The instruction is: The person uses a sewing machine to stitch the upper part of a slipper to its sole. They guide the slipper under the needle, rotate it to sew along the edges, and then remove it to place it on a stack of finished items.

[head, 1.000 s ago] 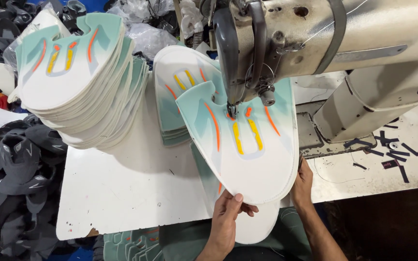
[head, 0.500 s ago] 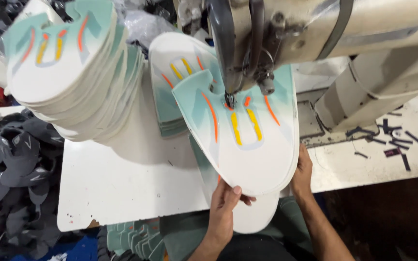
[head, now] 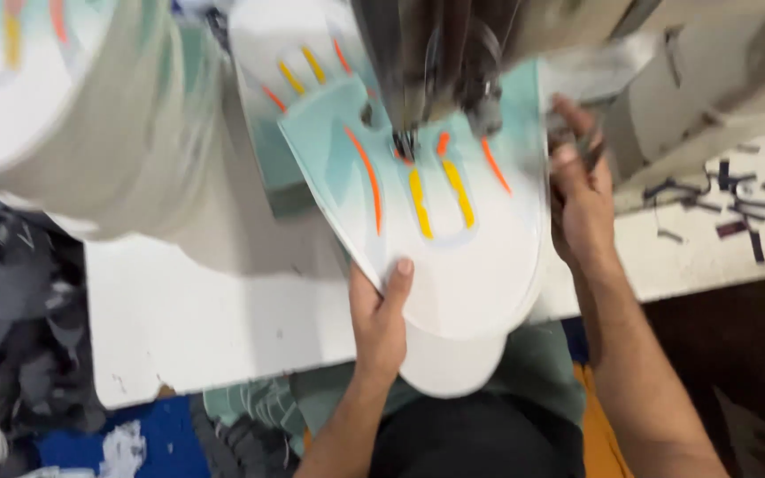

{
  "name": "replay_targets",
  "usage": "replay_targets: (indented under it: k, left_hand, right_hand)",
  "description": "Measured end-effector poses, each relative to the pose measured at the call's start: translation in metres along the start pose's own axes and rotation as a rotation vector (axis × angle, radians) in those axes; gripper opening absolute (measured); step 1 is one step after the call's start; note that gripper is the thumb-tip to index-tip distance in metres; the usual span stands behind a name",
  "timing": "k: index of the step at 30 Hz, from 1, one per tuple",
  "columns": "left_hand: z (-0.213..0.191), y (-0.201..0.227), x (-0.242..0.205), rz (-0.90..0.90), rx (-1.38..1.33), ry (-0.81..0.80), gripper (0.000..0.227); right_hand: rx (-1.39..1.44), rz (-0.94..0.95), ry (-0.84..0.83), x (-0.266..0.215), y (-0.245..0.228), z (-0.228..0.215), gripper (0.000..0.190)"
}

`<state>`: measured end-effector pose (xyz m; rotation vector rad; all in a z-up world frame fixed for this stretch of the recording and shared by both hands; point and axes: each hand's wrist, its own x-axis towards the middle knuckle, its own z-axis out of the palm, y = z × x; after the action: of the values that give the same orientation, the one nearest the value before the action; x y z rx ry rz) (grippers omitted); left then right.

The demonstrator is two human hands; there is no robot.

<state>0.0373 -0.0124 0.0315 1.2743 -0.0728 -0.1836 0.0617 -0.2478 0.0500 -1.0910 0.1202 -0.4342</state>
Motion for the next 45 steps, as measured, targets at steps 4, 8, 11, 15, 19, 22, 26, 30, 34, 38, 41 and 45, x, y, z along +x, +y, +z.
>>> replay_targets:
  k: [4, 8, 11, 15, 19, 22, 26, 30, 34, 38, 41, 45]
  left_hand:
    - [0.003, 0.000, 0.002, 0.021, -0.179, -0.050, 0.061]
    - [-0.002, -0.015, 0.003, 0.006, -0.176, 0.007, 0.056]
    - [0.001, -0.010, 0.003, 0.004, -0.228, 0.009, 0.053]
    - [0.005, -0.007, 0.016, 0.041, -0.257, 0.012, 0.052]
    - [0.007, -0.008, 0.028, 0.066, -0.263, 0.019, 0.051]
    - [0.009, -0.011, 0.039, 0.079, -0.277, 0.045, 0.050]
    - [0.013, -0.013, 0.052, 0.118, -0.259, 0.073, 0.050]
    - [0.016, -0.010, 0.062, 0.150, -0.214, 0.081, 0.047]
    - [0.015, -0.011, 0.071, 0.166, -0.187, 0.089, 0.046]
    - [0.011, -0.007, 0.085, 0.147, -0.156, 0.083, 0.042]
    - [0.002, -0.006, 0.098, 0.064, -0.194, 0.064, 0.041]
    - [-0.010, 0.001, 0.090, -0.062, -0.459, 0.034, 0.043]
  right_hand:
    - [-0.482, 0.109, -0.085, 0.020, 0.019, -0.023, 0.033]
    - [-0.426, 0.146, 0.055, 0.016, 0.030, -0.026, 0.030]
    - [-0.411, 0.117, 0.080, 0.019, 0.034, -0.028, 0.028]
    - [-0.468, 0.020, 0.035, 0.033, 0.034, -0.030, 0.028]
    - [-0.566, 0.059, 0.068, 0.042, 0.026, -0.019, 0.028]
    - [-0.568, -0.009, 0.008, 0.056, 0.034, -0.023, 0.032]
    - [-0.498, 0.036, 0.013, 0.076, 0.042, -0.024, 0.023]
    - [-0.582, 0.019, -0.016, 0.085, 0.049, -0.031, 0.014]
    - [-0.642, -0.047, 0.054, 0.098, 0.070, -0.045, 0.001]
    - [-0.536, -0.045, 0.005, 0.091, 0.059, -0.027, 0.009]
    - [-0.526, -0.087, 0.035, 0.076, 0.056, -0.027, 0.015]
    - [-0.422, -0.087, 0.138, 0.028, 0.045, -0.016, 0.032]
